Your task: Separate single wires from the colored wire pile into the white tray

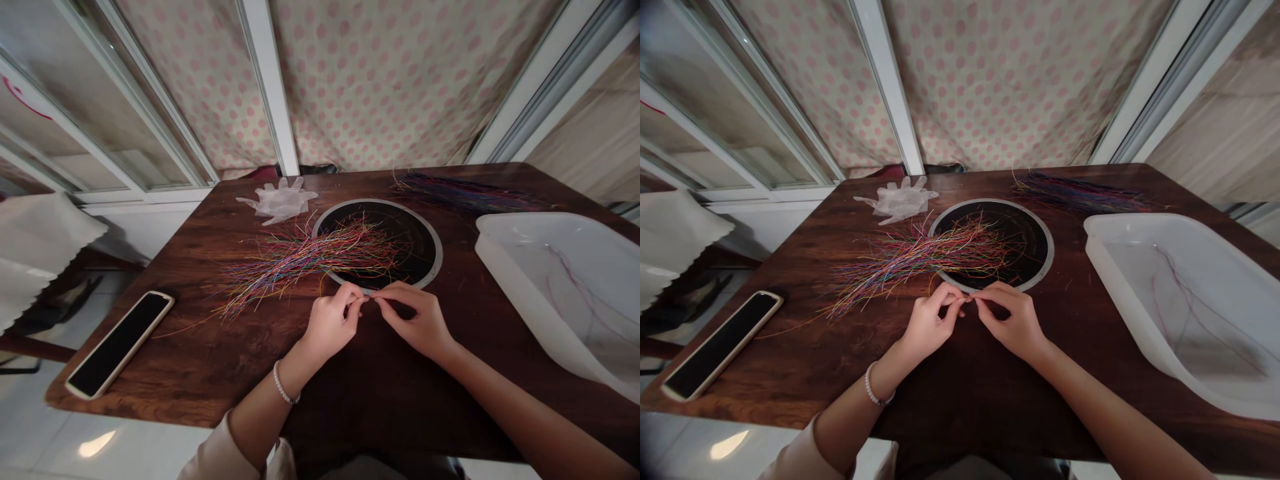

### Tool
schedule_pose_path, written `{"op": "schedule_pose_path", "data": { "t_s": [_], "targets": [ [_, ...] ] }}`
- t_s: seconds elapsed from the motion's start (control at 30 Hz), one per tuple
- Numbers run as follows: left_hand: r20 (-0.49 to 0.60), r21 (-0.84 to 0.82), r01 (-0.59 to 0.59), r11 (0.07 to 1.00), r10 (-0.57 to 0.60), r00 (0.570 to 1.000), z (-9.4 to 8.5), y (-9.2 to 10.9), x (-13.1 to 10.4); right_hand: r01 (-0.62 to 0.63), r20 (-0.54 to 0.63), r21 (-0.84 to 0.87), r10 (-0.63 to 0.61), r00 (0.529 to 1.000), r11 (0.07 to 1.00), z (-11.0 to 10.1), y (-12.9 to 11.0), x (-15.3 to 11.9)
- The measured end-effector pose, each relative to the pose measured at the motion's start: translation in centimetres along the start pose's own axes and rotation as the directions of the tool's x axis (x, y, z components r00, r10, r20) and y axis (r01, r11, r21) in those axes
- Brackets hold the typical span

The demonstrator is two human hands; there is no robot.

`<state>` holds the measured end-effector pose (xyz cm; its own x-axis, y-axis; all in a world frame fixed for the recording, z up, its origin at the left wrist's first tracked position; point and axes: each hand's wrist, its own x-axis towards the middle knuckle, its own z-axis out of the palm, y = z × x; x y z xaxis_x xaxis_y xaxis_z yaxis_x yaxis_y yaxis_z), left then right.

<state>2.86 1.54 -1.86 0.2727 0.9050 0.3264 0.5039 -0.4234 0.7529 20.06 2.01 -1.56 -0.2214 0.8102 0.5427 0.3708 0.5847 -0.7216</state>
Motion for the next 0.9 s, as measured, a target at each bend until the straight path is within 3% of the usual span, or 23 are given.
{"op": "schedule_pose_path", "data": {
  "t_s": [0.17, 0.33, 0.5, 0.67, 0.9],
  "targets": [
    [0.013, 0.186, -0.086, 0.979, 0.086, 0.996, -0.2, -0.1, 0.1, -0.028, 0.046, -0.008, 0.028, 0.999, 1.0, -0.1, -0.2, 0.0],
    [0.023, 0.287, -0.147, 0.947, 0.146, 0.989, -0.2, -0.3, 0.0, -0.246, 0.163, 0.178, 0.218, 0.962, 0.953, -0.3, -0.1, 0.3],
    [-0.009, 0.317, -0.2, 0.927, 0.214, 0.977, -0.2, -0.3, 0.0, -0.546, 0.383, 0.478, 0.396, 0.834, 0.688, -0.4, 0.2, 0.5],
    [-0.043, 0.338, -0.267, 0.902, 0.298, 0.953, -0.3, -0.3, 0.0, -0.718, 0.544, 0.562, 0.471, 0.695, 0.411, -0.5, 0.6, 0.3],
    [-0.051, 0.38, -0.337, 0.861, 0.384, 0.922, -0.2, -0.5, 0.0, -0.76, 0.627, 0.596, 0.442, 0.642, 0.26, -0.4, 0.9, 0.3]
  ]
}}
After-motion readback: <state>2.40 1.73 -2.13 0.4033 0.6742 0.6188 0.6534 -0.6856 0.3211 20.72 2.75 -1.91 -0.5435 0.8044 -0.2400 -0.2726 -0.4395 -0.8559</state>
